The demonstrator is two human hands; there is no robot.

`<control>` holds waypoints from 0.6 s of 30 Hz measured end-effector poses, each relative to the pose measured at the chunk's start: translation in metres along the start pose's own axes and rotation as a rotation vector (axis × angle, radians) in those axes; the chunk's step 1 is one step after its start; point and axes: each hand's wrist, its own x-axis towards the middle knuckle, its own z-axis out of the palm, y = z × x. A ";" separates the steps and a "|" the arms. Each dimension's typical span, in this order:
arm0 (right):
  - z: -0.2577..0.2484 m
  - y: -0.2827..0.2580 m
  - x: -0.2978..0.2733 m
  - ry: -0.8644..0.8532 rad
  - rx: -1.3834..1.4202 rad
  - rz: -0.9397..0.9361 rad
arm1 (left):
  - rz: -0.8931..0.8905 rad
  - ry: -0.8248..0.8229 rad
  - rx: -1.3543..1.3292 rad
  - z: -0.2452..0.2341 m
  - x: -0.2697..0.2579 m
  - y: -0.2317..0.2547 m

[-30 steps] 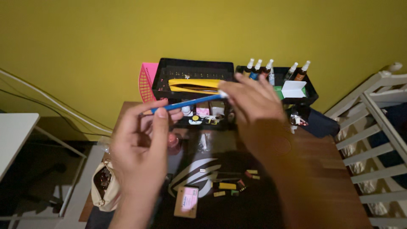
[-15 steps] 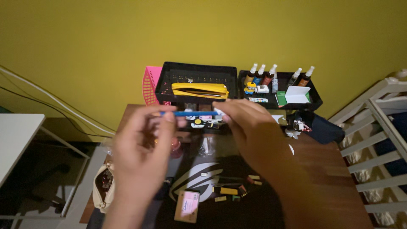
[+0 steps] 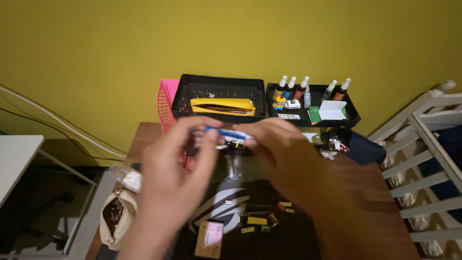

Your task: The person wipes a blue pencil and a green tool using a cloth, then places both items into a yellow pencil case stored within a desk organizer.

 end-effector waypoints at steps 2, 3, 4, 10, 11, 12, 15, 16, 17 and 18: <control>0.003 -0.007 0.001 -0.016 0.165 -0.042 | -0.018 -0.003 0.038 0.005 -0.002 0.002; 0.002 -0.010 0.002 -0.014 0.161 -0.040 | -0.037 -0.006 0.077 0.007 -0.001 0.002; 0.002 -0.012 0.002 -0.034 0.171 0.019 | -0.035 -0.008 0.074 0.003 0.001 0.001; 0.005 -0.015 0.006 -0.066 0.171 0.089 | -0.038 -0.006 0.026 -0.011 0.007 -0.006; 0.006 -0.016 0.006 -0.045 0.166 0.049 | -0.049 -0.051 0.019 -0.006 0.005 -0.007; 0.007 -0.018 0.006 -0.045 0.165 0.054 | -0.059 -0.097 0.011 -0.004 0.004 -0.007; 0.014 -0.023 0.007 -0.037 0.133 0.206 | -0.084 -0.084 0.055 -0.009 0.006 -0.008; 0.017 -0.024 0.006 -0.061 0.146 0.250 | -0.084 -0.087 0.050 -0.013 0.008 -0.009; 0.020 -0.025 0.005 -0.086 0.163 0.294 | 0.040 -0.055 0.075 -0.020 0.010 -0.010; 0.022 -0.025 0.004 -0.087 0.162 0.296 | 0.163 -0.024 0.099 -0.026 0.011 -0.011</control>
